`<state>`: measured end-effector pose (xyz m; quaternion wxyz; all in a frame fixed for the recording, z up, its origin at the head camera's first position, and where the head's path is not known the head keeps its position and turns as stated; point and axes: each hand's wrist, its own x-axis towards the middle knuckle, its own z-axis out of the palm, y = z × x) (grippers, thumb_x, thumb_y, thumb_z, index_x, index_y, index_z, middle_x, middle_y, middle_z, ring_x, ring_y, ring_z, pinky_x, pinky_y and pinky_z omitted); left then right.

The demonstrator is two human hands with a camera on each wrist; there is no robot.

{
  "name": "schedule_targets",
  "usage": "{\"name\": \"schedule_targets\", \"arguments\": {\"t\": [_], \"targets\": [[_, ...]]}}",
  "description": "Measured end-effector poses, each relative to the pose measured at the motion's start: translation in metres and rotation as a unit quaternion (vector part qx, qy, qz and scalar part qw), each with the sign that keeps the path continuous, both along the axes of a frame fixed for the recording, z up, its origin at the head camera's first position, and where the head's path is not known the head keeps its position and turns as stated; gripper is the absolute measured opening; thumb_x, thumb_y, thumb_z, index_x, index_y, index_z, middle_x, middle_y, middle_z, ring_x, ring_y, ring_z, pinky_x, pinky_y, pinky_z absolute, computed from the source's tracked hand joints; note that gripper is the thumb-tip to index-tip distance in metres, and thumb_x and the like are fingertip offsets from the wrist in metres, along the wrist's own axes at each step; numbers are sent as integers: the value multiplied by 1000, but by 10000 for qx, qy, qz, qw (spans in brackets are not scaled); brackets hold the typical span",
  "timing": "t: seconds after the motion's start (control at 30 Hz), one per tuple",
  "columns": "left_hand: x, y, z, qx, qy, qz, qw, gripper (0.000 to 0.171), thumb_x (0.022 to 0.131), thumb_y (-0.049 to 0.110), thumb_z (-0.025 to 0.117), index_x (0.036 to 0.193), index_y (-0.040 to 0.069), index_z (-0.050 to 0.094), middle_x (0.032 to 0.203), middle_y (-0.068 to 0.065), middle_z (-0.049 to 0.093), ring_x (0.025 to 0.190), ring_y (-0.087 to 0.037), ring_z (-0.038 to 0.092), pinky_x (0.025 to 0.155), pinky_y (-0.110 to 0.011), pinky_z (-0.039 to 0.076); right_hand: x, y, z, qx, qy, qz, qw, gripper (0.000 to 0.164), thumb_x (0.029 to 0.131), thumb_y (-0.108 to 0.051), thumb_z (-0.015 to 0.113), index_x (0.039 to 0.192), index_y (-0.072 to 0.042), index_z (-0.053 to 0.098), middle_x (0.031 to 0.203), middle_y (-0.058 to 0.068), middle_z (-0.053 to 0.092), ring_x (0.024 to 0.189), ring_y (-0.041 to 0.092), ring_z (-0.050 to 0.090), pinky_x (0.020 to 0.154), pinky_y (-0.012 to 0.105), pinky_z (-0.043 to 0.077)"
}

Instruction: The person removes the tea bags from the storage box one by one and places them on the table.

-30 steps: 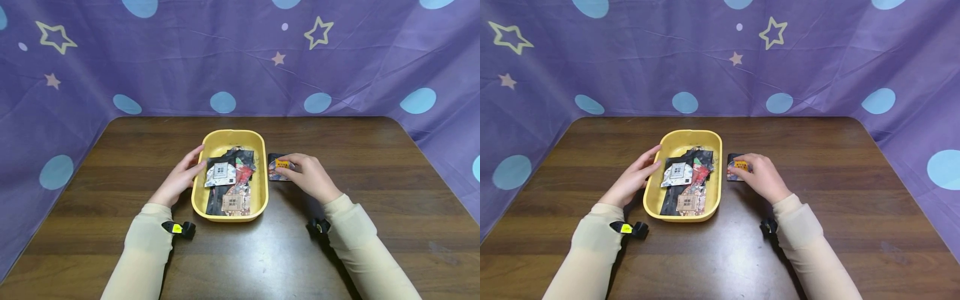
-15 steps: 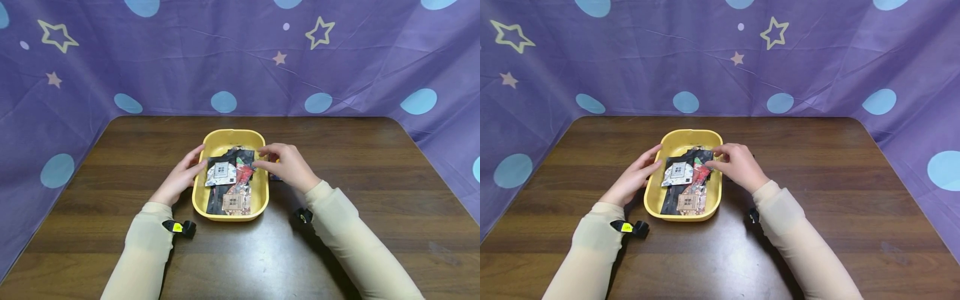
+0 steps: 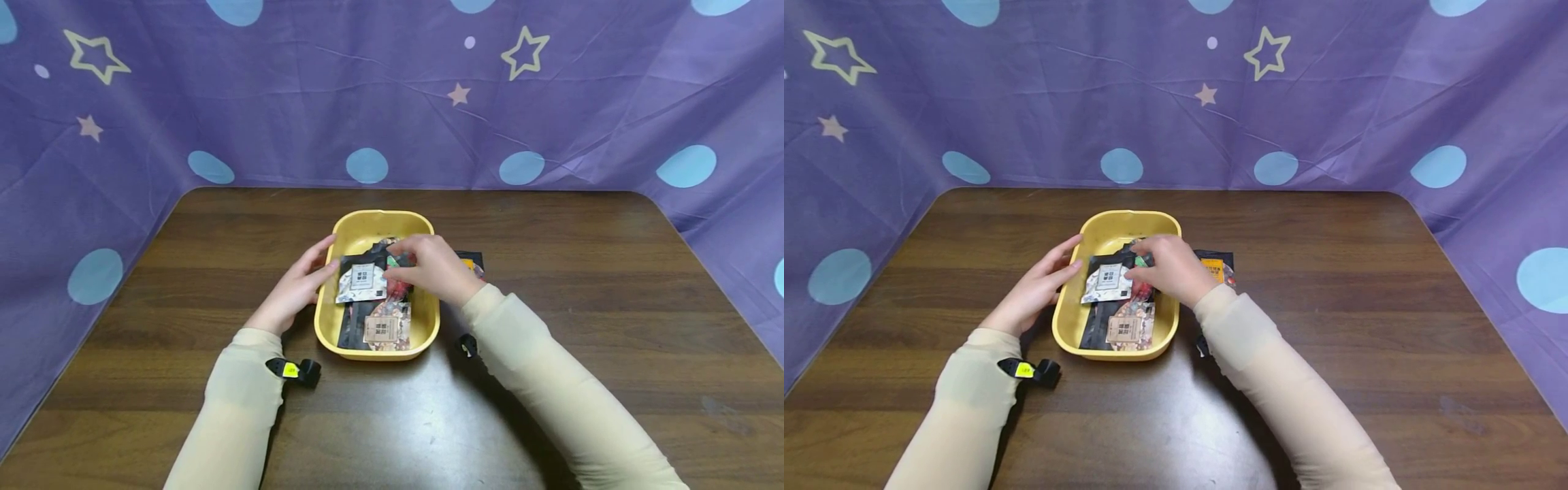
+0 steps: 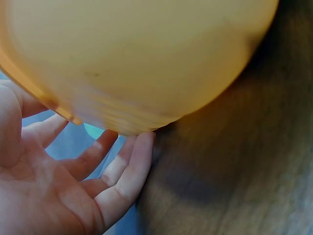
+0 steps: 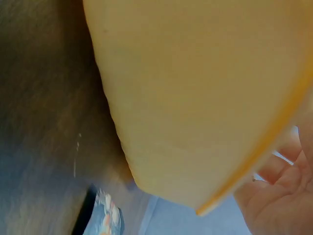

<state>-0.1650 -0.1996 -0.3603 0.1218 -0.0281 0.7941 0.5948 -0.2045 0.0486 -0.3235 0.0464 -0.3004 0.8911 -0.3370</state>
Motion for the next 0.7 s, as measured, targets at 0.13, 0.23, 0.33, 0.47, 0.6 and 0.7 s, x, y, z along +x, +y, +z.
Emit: {"name": "schedule_targets", "arguments": {"t": [0.13, 0.23, 0.33, 0.47, 0.6, 0.7], "targets": [[0, -1, -1, -12, 0, -9, 10000, 60, 104, 33, 49, 159, 29, 23, 154, -19, 29, 125, -35, 46, 78, -34, 58, -3, -8, -3, 272, 38, 160, 9995, 44, 88, -25, 76, 124, -2, 68, 122, 13, 70, 107, 27, 65, 98, 38, 51], [-1, -1, 0, -36, -3, -1, 10000, 60, 104, 32, 48, 158, 29, 23, 155, -19, 29, 126, -35, 46, 78, -33, 58, -6, -13, -4, 526, 150, 240, 9982, 45, 89, -26, 75, 126, -2, 67, 126, 12, 68, 119, 27, 61, 106, 39, 47], [-1, -1, 1, -64, 4, 3, 10000, 59, 105, 31, 48, 158, 29, 23, 155, -19, 29, 126, -36, 46, 78, -33, 58, -9, -16, -6, 782, 252, 298, 9962, 48, 89, -28, 75, 127, -1, 65, 128, 12, 66, 124, 28, 58, 110, 39, 44], [-1, -2, 1, -133, 0, -15, 9999, 60, 105, 31, 48, 159, 30, 22, 155, -20, 29, 126, -37, 46, 79, -34, 58, -10, -20, -10, 1134, 467, 307, 9920, 54, 91, -36, 72, 131, -1, 62, 133, 14, 63, 126, 29, 57, 111, 40, 42], [0, -2, 1, -188, -30, -54, 9998, 60, 105, 32, 48, 159, 31, 21, 156, -20, 27, 127, -36, 46, 81, -34, 58, -7, -23, -15, 1504, 672, 162, 9862, 63, 92, -45, 67, 138, -4, 57, 140, 14, 58, 130, 31, 53, 113, 42, 40], [0, -2, 1, -155, -37, -57, 9999, 61, 104, 33, 49, 159, 30, 22, 155, -20, 28, 127, -36, 46, 80, -33, 57, -5, -25, -18, 1600, 646, 25, 9850, 66, 91, -49, 68, 141, -8, 55, 144, 12, 55, 132, 30, 50, 113, 43, 41]]}}
